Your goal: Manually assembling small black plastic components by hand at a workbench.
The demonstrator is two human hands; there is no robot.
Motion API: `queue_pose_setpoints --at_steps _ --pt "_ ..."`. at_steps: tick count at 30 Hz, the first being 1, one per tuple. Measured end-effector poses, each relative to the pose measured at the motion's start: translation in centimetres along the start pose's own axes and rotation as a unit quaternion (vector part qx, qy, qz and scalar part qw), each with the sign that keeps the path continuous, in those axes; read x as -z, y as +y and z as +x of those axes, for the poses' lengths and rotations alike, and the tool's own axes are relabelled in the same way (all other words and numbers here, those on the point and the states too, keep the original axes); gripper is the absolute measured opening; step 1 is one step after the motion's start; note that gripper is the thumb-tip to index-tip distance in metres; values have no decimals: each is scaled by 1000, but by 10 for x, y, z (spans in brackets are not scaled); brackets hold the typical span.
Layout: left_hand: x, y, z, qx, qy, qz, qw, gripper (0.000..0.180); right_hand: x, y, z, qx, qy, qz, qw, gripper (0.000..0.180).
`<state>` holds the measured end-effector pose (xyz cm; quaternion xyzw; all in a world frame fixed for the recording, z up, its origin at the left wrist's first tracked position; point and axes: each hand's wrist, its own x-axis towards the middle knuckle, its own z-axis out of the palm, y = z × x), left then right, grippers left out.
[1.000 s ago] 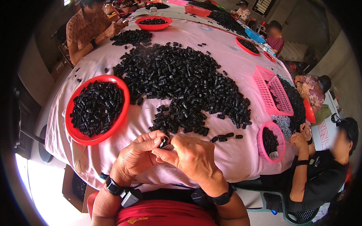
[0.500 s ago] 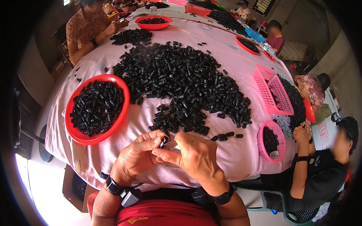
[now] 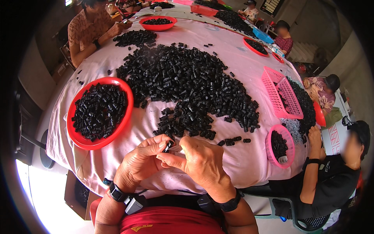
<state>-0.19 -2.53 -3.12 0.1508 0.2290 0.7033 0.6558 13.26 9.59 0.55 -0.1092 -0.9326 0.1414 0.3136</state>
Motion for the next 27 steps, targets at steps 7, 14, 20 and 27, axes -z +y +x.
queue_pose_setpoints --at_steps 7,14,20,27 --pt "1 -1 1 5 17 4 1000 24 -1 3 -2 2 -10 -7 1000 48" --pt "-5 2 -1 4 35 8 999 24 1 2 0 13 13 54 998 43" --pt "-2 6 -1 22 13 9 1000 24 12 0 1 -23 -54 273 960 29" --pt "2 6 -1 -3 31 1 1000 28 7 3 -2 -38 -54 274 959 27"
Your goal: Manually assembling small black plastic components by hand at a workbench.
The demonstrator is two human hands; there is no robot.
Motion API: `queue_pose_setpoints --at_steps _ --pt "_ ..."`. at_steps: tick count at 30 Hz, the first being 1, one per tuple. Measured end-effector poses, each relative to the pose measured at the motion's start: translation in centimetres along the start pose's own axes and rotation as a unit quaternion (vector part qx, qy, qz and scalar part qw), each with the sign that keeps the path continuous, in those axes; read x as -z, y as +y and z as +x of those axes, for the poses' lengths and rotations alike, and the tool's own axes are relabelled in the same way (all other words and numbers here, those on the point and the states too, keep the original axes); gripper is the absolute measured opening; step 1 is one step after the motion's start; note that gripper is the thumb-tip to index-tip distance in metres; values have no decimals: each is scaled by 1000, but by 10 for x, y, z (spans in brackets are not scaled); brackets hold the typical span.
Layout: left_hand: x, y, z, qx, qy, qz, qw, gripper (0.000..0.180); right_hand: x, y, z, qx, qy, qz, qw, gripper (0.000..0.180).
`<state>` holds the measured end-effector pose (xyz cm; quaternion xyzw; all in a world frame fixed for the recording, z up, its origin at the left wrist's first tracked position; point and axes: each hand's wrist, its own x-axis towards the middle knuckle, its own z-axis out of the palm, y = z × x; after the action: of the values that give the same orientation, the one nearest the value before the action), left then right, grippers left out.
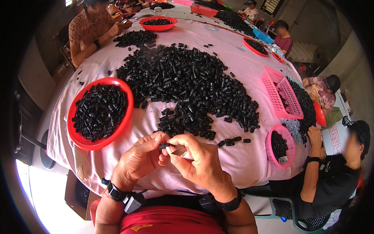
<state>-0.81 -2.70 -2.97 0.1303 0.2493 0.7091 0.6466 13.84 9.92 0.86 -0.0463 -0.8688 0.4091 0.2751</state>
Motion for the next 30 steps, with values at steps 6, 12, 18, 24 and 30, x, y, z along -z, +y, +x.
queue_pose_setpoints --at_steps 6,12,18,24,30 --pt "-5 1 -1 -49 -10 52 997 27 -3 -3 1 4 48 -17 999 22" --pt "-4 -1 0 -66 -4 67 996 25 -7 -8 3 5 35 -28 999 20" --pt "-5 3 -3 -58 -17 111 992 25 -3 -2 3 57 56 -114 990 30" --pt "-6 1 -4 -55 -27 126 990 25 -1 -4 3 9 23 -179 984 38" --pt "-7 1 -4 -56 -22 139 989 26 -2 -1 2 13 24 -209 978 45"
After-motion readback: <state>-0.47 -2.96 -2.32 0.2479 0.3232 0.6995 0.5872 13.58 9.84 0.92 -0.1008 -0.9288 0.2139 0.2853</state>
